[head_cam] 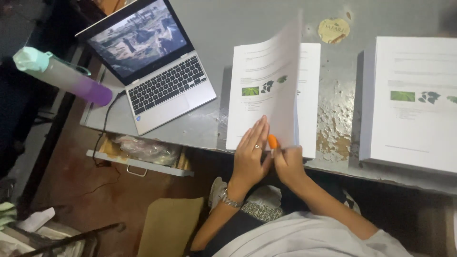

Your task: Sorting and inspecting printed documents on a desk

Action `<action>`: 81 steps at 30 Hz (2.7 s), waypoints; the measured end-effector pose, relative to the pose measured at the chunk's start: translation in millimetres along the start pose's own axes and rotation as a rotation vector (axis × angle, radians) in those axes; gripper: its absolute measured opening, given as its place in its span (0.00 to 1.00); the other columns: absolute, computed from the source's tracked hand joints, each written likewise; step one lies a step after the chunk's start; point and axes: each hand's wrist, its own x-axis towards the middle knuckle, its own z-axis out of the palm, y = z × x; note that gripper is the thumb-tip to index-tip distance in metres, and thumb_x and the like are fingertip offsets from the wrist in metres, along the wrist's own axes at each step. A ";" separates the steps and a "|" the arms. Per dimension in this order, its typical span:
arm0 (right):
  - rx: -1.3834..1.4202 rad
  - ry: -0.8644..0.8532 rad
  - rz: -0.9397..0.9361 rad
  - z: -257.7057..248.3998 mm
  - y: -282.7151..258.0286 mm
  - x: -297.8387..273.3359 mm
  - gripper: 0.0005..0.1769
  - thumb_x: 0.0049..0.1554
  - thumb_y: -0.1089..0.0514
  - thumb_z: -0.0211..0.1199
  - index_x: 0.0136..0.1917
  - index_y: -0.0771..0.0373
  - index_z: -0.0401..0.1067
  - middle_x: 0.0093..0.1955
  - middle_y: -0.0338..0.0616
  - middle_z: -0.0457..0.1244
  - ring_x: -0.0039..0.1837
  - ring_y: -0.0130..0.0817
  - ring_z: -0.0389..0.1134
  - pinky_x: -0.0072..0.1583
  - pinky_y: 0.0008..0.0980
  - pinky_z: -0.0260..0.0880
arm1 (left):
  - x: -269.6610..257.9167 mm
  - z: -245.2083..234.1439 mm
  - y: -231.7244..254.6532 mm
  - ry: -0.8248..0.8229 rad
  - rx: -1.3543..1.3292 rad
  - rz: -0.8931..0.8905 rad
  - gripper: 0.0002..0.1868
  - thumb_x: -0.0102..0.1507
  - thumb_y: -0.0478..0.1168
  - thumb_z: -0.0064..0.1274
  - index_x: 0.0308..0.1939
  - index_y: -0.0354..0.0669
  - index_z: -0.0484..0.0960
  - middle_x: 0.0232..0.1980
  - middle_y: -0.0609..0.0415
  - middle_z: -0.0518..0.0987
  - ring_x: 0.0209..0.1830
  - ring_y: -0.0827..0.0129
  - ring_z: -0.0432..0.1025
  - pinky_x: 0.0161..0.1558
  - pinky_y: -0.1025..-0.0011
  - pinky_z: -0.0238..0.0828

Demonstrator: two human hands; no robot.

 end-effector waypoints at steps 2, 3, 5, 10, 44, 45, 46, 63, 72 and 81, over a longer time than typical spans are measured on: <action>0.090 0.099 0.097 -2.8 17.1 -12.6 0.21 0.52 0.71 0.48 0.53 0.66 0.78 0.39 0.51 0.67 0.43 0.37 0.66 0.54 0.48 0.69 | 0.4 -16.2 10.6 -0.078 -0.161 -0.069 0.41 0.52 0.36 0.66 0.69 0.30 0.69 0.74 0.34 0.66 0.68 0.39 0.67 0.64 0.47 0.67; 0.087 0.102 0.099 -14.3 3.6 -6.5 0.21 0.52 0.71 0.48 0.53 0.66 0.78 0.39 0.51 0.67 0.43 0.37 0.66 0.54 0.48 0.69 | 3.2 -31.1 14.2 -0.080 -0.165 -0.068 0.41 0.52 0.36 0.66 0.69 0.30 0.69 0.74 0.34 0.66 0.68 0.39 0.67 0.64 0.47 0.67; 0.185 0.113 0.064 -38.9 -22.6 4.5 0.25 0.47 0.73 0.45 0.53 0.70 0.76 0.40 0.46 0.65 0.44 0.35 0.61 0.56 0.47 0.69 | 8.1 -58.9 22.3 0.100 -0.326 -0.146 0.18 0.56 0.39 0.68 0.50 0.43 0.87 0.54 0.48 0.85 0.56 0.55 0.79 0.59 0.64 0.75; 0.248 -0.151 0.118 -139.4 10.1 -26.4 0.28 0.48 0.66 0.48 0.59 0.69 0.77 0.46 0.41 0.69 0.47 0.30 0.66 0.52 0.33 0.68 | -4.0 -126.9 -6.7 0.364 -0.086 -0.577 0.52 0.52 0.38 0.69 0.75 0.42 0.54 0.80 0.44 0.55 0.81 0.50 0.48 0.78 0.53 0.41; 0.222 0.357 0.320 -117.4 -18.7 19.8 0.24 0.40 0.49 0.80 0.46 0.61 0.78 0.44 0.40 0.71 0.50 0.32 0.71 0.48 0.34 0.74 | -33.5 -18.7 -67.1 0.582 -0.297 -0.688 0.21 0.52 0.35 0.71 0.44 0.25 0.83 0.49 0.40 0.83 0.46 0.63 0.77 0.52 0.63 0.77; 0.216 0.356 0.341 -121.7 -25.8 15.0 0.24 0.40 0.49 0.80 0.46 0.61 0.78 0.44 0.40 0.71 0.50 0.32 0.71 0.48 0.34 0.74 | -41.1 -23.2 -66.0 0.566 -0.295 -0.705 0.21 0.52 0.35 0.71 0.44 0.25 0.83 0.49 0.40 0.83 0.46 0.63 0.77 0.52 0.63 0.77; 0.222 0.313 0.363 -126.2 -33.9 11.0 0.26 0.39 0.53 0.81 0.49 0.62 0.78 0.47 0.42 0.71 0.51 0.34 0.71 0.50 0.35 0.75 | -47.9 -28.5 -64.6 0.586 -0.270 -0.715 0.21 0.53 0.34 0.72 0.45 0.26 0.81 0.48 0.40 0.83 0.46 0.61 0.77 0.49 0.66 0.78; -0.308 0.271 0.451 -301.3 -54.9 -115.2 0.25 0.44 0.69 0.53 0.51 0.60 0.82 0.47 0.43 0.74 0.31 0.24 0.62 0.34 0.22 0.57 | 85.6 -77.5 49.0 -0.243 -0.383 -1.046 0.23 0.49 0.43 0.69 0.47 0.44 0.86 0.43 0.53 0.88 0.42 0.66 0.83 0.46 0.73 0.81; 0.171 0.941 0.692 -401.9 52.9 -176.4 0.18 0.58 0.77 0.43 0.58 0.65 0.61 0.58 0.54 0.62 0.61 0.41 0.70 0.61 0.39 0.78 | 128.9 8.8 95.3 -0.439 -1.027 -0.472 0.42 0.64 0.64 0.37 0.75 0.44 0.55 0.72 0.50 0.72 0.73 0.57 0.66 0.64 0.65 0.74; 0.332 1.171 0.474 -350.6 118.3 -91.0 0.13 0.55 0.73 0.53 0.38 0.57 0.57 0.31 0.39 0.52 0.34 0.28 0.58 0.34 0.30 0.63 | 46.3 173.4 131.7 -0.079 -0.933 -0.178 0.29 0.75 0.48 0.28 0.76 0.36 0.52 0.82 0.42 0.51 0.83 0.53 0.47 0.83 0.54 0.42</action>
